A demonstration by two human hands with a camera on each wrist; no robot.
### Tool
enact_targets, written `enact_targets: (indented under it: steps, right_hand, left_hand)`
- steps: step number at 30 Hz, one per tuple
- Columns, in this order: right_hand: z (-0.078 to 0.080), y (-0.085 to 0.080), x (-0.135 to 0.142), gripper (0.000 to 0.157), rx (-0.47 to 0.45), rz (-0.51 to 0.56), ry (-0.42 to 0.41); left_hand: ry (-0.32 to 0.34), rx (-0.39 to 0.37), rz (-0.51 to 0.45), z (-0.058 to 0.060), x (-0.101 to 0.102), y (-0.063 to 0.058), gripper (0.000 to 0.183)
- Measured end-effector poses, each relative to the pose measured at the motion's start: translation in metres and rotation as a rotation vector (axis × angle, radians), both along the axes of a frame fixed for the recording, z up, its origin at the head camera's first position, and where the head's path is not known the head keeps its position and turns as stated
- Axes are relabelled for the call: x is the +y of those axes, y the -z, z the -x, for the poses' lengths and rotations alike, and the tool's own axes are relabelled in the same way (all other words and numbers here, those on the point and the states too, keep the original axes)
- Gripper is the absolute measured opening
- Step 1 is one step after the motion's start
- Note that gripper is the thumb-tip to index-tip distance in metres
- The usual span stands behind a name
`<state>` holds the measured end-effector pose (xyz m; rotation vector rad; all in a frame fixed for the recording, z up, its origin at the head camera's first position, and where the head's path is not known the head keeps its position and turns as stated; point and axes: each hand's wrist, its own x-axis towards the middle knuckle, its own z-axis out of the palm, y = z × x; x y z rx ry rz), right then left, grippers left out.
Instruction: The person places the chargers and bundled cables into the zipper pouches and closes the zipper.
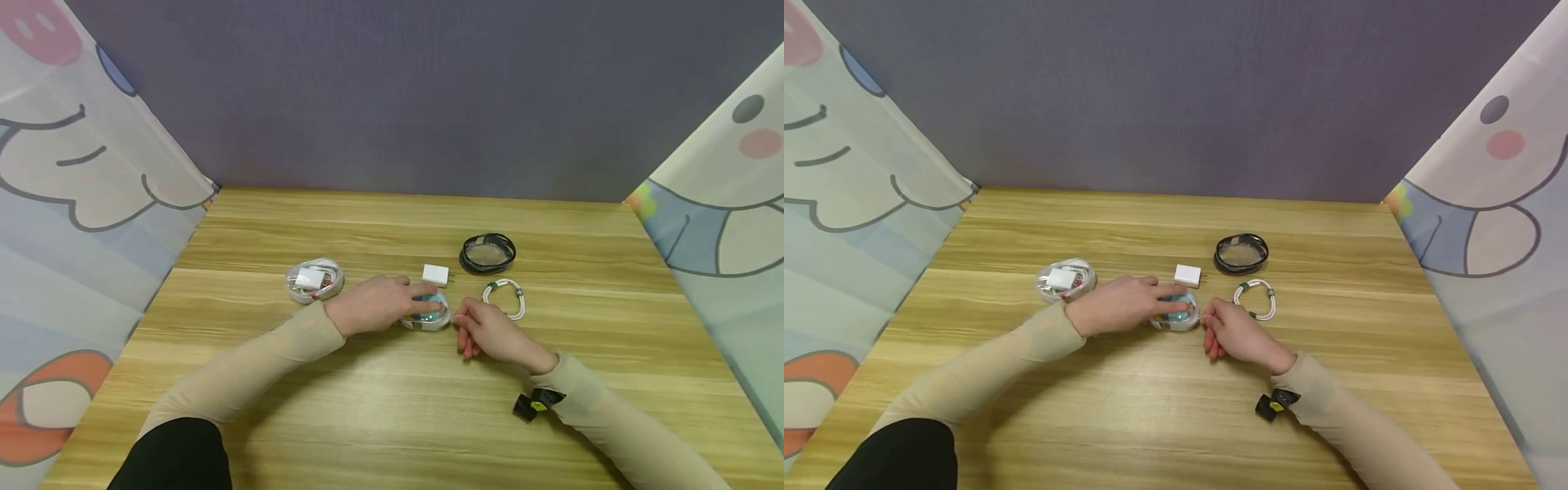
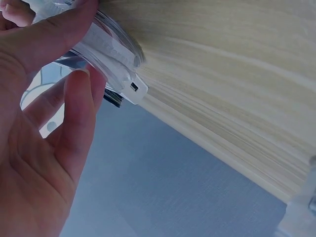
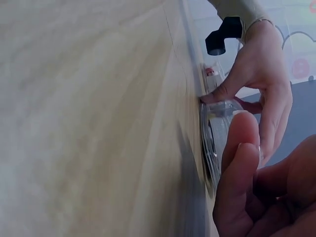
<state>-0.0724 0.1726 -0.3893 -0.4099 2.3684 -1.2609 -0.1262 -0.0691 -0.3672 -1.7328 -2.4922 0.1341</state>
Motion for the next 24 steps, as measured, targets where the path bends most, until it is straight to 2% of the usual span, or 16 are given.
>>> enact_targets:
  steps: [16,24]
  right_hand:
    - [-0.011,0.003,-0.01,0.019,-0.044,0.055,-0.017]
    - [-0.017,0.003,-0.02,0.021,-0.066,0.089,0.026]
  left_hand:
    - [-0.012,-0.003,-0.015,-0.002,0.002,0.0,0.068]
    - [-0.009,0.0,-0.041,-0.002,0.002,0.002,0.065]
